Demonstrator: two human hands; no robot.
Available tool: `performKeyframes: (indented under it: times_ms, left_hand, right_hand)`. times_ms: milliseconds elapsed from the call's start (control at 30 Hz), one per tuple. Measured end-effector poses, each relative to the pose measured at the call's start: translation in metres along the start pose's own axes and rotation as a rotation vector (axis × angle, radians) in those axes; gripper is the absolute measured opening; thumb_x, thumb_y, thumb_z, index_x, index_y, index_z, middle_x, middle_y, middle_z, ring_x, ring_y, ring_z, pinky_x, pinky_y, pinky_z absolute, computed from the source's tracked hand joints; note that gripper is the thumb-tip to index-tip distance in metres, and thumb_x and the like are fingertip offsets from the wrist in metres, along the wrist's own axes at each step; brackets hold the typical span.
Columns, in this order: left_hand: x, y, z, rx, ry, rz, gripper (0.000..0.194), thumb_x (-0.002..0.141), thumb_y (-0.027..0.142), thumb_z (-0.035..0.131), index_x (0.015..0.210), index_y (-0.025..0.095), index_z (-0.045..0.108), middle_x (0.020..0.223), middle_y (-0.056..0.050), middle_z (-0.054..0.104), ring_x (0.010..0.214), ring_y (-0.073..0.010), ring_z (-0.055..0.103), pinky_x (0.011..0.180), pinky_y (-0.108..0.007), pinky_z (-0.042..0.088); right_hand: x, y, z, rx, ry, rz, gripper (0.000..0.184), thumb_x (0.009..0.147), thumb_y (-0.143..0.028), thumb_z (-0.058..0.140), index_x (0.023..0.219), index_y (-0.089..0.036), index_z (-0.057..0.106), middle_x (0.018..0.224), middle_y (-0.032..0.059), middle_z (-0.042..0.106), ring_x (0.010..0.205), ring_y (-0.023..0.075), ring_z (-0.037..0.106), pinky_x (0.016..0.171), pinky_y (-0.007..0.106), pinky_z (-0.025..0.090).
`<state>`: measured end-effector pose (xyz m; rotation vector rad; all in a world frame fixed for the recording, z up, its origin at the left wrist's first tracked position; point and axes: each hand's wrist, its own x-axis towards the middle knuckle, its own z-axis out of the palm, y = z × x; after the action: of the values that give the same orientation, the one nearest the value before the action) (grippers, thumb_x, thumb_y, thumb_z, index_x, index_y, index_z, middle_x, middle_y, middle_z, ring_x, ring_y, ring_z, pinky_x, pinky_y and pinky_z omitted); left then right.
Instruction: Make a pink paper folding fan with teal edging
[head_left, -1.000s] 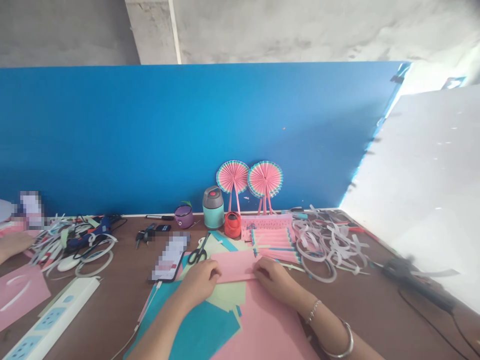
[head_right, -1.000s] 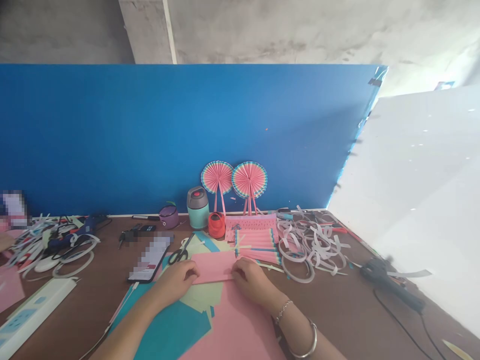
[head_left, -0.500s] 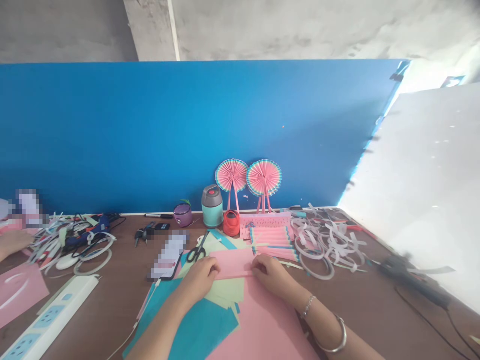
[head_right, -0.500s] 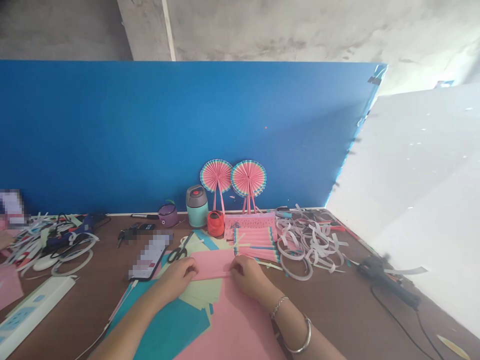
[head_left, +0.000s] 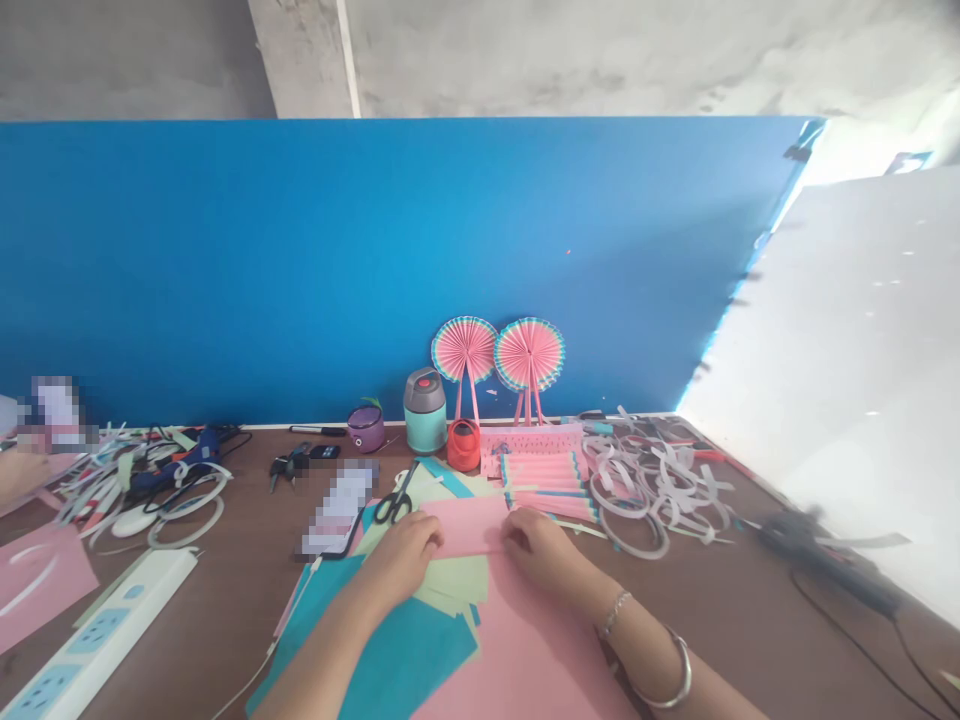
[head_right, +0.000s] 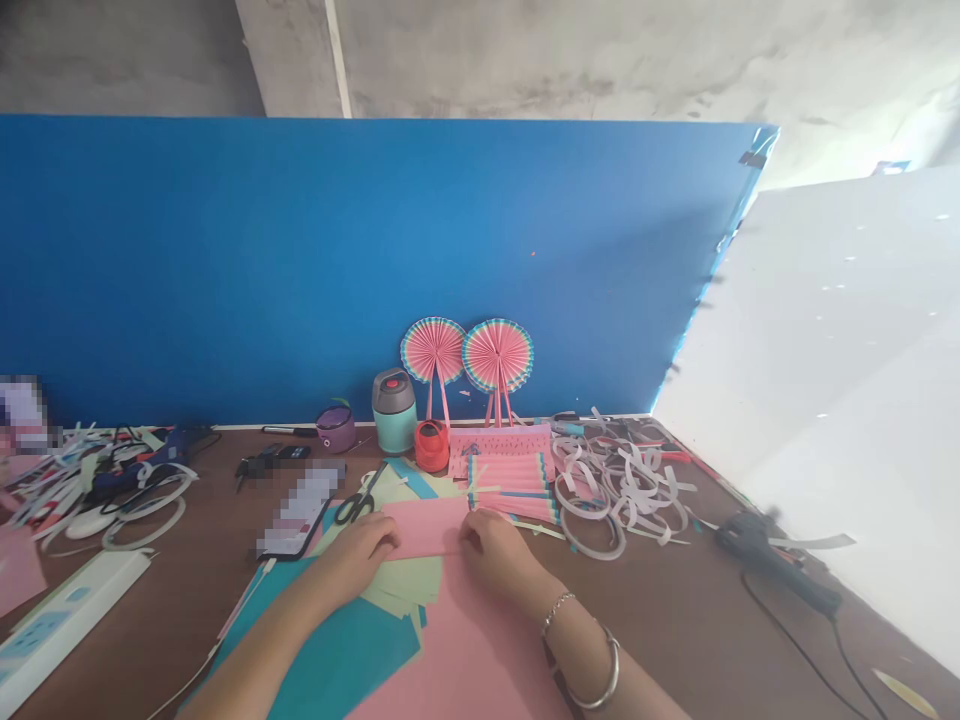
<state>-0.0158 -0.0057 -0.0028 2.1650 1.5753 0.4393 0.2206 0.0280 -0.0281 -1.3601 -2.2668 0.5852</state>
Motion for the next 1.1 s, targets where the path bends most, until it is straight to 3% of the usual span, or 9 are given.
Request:
performKeyframes:
  times_ms: [200, 333, 533, 667, 767, 900, 1033, 1100]
  left_hand:
    - [-0.003, 0.012, 0.002, 0.254, 0.028, 0.221, 0.042, 0.081, 0.001, 0.037, 0.103, 0.028, 0.062, 0.096, -0.004, 0.053, 0.094, -0.019, 0.046, 0.081, -0.03, 0.037]
    - [-0.003, 0.013, 0.007, 0.242, 0.048, 0.294, 0.049, 0.079, -0.001, 0.038, 0.103, 0.031, 0.066, 0.095, -0.003, 0.052, 0.095, -0.0187, 0.045, 0.08, -0.029, 0.036]
    - [-0.003, 0.007, -0.004, 0.192, 0.031, 0.195, 0.047, 0.071, -0.004, 0.042, 0.079, 0.029, 0.074, 0.093, -0.005, 0.057, 0.092, -0.0203, 0.048, 0.078, -0.033, 0.035]
    - [-0.003, 0.0, -0.014, 0.178, 0.062, 0.104, 0.041, 0.064, -0.004, 0.041, 0.06, 0.024, 0.07, 0.081, -0.004, 0.06, 0.085, -0.02, 0.05, 0.076, -0.035, 0.035]
    - [0.001, -0.006, -0.012, 0.132, 0.103, 0.077, 0.036, 0.064, -0.002, 0.04, 0.053, 0.021, 0.065, 0.077, -0.004, 0.06, 0.083, -0.0201, 0.051, 0.076, -0.034, 0.037]
    - [0.006, -0.013, -0.005, 0.004, 0.305, 0.092, 0.03, 0.066, 0.002, 0.037, 0.064, 0.021, 0.06, 0.081, -0.004, 0.059, 0.086, -0.02, 0.052, 0.078, -0.033, 0.039]
    - [0.004, -0.014, -0.006, -0.171, 0.655, -0.021, 0.022, 0.069, 0.008, 0.033, 0.071, 0.023, 0.048, 0.074, -0.003, 0.053, 0.076, -0.0186, 0.052, 0.07, -0.029, 0.041]
    - [0.001, -0.013, -0.006, -0.236, 0.712, -0.067, 0.018, 0.071, 0.012, 0.032, 0.063, 0.023, 0.044, 0.063, -0.001, 0.049, 0.065, -0.0175, 0.05, 0.065, -0.028, 0.041]
  right_hand:
    - [-0.005, -0.01, 0.003, -0.265, 0.018, -0.227, 0.032, 0.079, -0.003, 0.046, 0.099, -0.022, 0.062, 0.097, 0.0062, 0.056, 0.089, 0.0191, 0.048, 0.076, 0.03, 0.035]
    - [-0.005, -0.014, 0.009, -0.343, -0.016, -0.397, 0.03, 0.084, -0.008, 0.05, 0.099, -0.027, 0.068, 0.098, 0.0055, 0.057, 0.086, 0.019, 0.047, 0.074, 0.031, 0.033]
    - [-0.004, -0.01, -0.003, -0.293, -0.009, -0.295, 0.032, 0.076, -0.004, 0.054, 0.084, -0.027, 0.074, 0.092, 0.0053, 0.061, 0.085, 0.0202, 0.049, 0.074, 0.032, 0.033]
    - [-0.007, -0.005, -0.013, -0.272, -0.028, -0.238, 0.037, 0.063, 0.002, 0.048, 0.075, -0.023, 0.072, 0.083, 0.0048, 0.061, 0.085, 0.0204, 0.05, 0.075, 0.032, 0.034]
    - [-0.007, -0.004, -0.012, -0.268, -0.041, -0.25, 0.032, 0.062, -0.001, 0.047, 0.078, -0.02, 0.068, 0.081, 0.0051, 0.06, 0.082, 0.0203, 0.05, 0.074, 0.032, 0.035]
    - [-0.006, -0.003, -0.009, -0.15, -0.017, -0.276, 0.03, 0.068, -0.003, 0.046, 0.083, -0.019, 0.066, 0.084, 0.0057, 0.062, 0.081, 0.0197, 0.053, 0.074, 0.032, 0.038]
    - [-0.004, -0.002, -0.008, 0.232, 0.044, -0.193, 0.025, 0.074, -0.008, 0.049, 0.087, -0.019, 0.067, 0.085, 0.0051, 0.063, 0.077, 0.0167, 0.056, 0.071, 0.029, 0.043]
    - [-0.003, -0.001, -0.008, 0.45, 0.079, -0.1, 0.017, 0.078, -0.017, 0.054, 0.089, -0.019, 0.066, 0.082, 0.0048, 0.063, 0.073, 0.0161, 0.056, 0.067, 0.029, 0.045]
